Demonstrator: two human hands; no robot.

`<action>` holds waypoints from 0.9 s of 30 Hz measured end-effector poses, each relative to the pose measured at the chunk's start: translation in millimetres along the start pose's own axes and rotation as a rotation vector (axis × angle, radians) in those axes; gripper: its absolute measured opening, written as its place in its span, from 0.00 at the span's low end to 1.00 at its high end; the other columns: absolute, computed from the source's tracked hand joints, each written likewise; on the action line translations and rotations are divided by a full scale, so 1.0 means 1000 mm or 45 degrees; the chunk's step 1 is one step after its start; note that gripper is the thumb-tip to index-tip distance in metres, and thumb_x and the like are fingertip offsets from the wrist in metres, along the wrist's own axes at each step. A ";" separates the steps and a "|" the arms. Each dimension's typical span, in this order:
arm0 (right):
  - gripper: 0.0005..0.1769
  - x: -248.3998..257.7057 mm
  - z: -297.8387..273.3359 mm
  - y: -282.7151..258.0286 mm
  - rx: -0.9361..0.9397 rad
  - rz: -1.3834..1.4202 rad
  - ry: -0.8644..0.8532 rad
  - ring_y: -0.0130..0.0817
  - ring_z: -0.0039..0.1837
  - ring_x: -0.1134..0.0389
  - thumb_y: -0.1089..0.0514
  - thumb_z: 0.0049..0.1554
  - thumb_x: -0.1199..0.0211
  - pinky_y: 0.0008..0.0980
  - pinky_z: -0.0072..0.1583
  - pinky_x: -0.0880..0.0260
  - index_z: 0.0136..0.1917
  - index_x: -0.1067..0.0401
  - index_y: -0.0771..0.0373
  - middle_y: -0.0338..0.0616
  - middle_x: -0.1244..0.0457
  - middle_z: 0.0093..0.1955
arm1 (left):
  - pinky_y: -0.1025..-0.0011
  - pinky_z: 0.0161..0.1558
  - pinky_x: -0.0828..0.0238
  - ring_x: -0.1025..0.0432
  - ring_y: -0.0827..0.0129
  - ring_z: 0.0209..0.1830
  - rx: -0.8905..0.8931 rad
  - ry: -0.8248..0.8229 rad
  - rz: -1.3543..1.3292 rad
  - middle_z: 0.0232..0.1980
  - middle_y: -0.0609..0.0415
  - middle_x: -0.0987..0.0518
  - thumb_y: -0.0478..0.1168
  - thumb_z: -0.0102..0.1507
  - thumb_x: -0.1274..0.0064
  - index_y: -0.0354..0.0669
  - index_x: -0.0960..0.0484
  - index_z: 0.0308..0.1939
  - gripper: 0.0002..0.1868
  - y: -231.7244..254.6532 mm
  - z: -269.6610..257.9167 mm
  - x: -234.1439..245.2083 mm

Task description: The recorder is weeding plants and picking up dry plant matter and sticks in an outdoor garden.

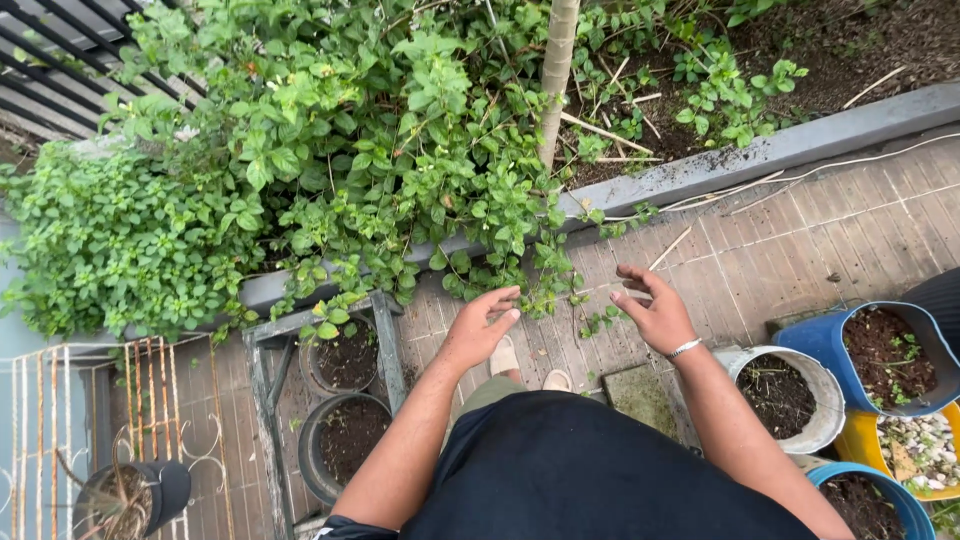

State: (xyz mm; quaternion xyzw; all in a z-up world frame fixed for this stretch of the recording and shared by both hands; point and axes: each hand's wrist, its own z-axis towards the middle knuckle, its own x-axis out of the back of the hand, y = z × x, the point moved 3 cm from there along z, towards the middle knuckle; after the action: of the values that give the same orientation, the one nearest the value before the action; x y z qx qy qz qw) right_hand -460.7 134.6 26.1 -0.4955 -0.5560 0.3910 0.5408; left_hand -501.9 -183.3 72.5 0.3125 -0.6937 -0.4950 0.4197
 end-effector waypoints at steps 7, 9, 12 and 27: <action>0.29 0.004 0.020 0.010 -0.161 0.016 0.080 0.37 0.69 0.34 0.60 0.57 0.33 0.38 0.64 0.29 0.70 0.33 0.65 0.46 0.34 0.69 | 0.63 0.65 0.31 0.25 0.64 0.63 0.034 -0.110 0.123 0.65 0.54 0.20 0.42 0.66 0.45 0.47 0.26 0.69 0.26 0.018 0.051 0.026; 0.28 -0.002 0.031 -0.005 -0.149 -0.068 0.085 0.36 0.71 0.34 0.60 0.58 0.33 0.37 0.65 0.30 0.70 0.32 0.66 0.46 0.34 0.69 | 0.62 0.64 0.31 0.26 0.64 0.64 0.055 -0.134 0.133 0.66 0.55 0.21 0.41 0.65 0.45 0.48 0.26 0.69 0.26 0.018 0.059 0.034; 0.29 -0.015 0.047 0.000 -0.114 0.029 0.075 0.38 0.71 0.34 0.60 0.57 0.33 0.37 0.65 0.30 0.70 0.34 0.66 0.47 0.35 0.70 | 0.63 0.65 0.31 0.26 0.65 0.63 0.120 -0.167 0.172 0.65 0.54 0.21 0.42 0.66 0.46 0.49 0.26 0.69 0.26 0.002 0.069 0.042; 0.28 -0.005 0.109 -0.056 -0.041 -0.046 0.205 0.35 0.71 0.35 0.60 0.60 0.34 0.36 0.66 0.30 0.71 0.35 0.67 0.47 0.36 0.70 | 0.63 0.66 0.31 0.26 0.66 0.65 0.080 -0.185 0.066 0.66 0.53 0.21 0.39 0.66 0.45 0.46 0.26 0.69 0.26 -0.029 0.103 0.089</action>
State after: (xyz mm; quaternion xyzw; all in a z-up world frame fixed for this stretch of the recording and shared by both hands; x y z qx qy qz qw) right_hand -576.5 129.7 67.7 -0.5238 -0.5257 0.3311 0.5828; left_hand -633.8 -224.7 52.7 0.2707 -0.7454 -0.4833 0.3708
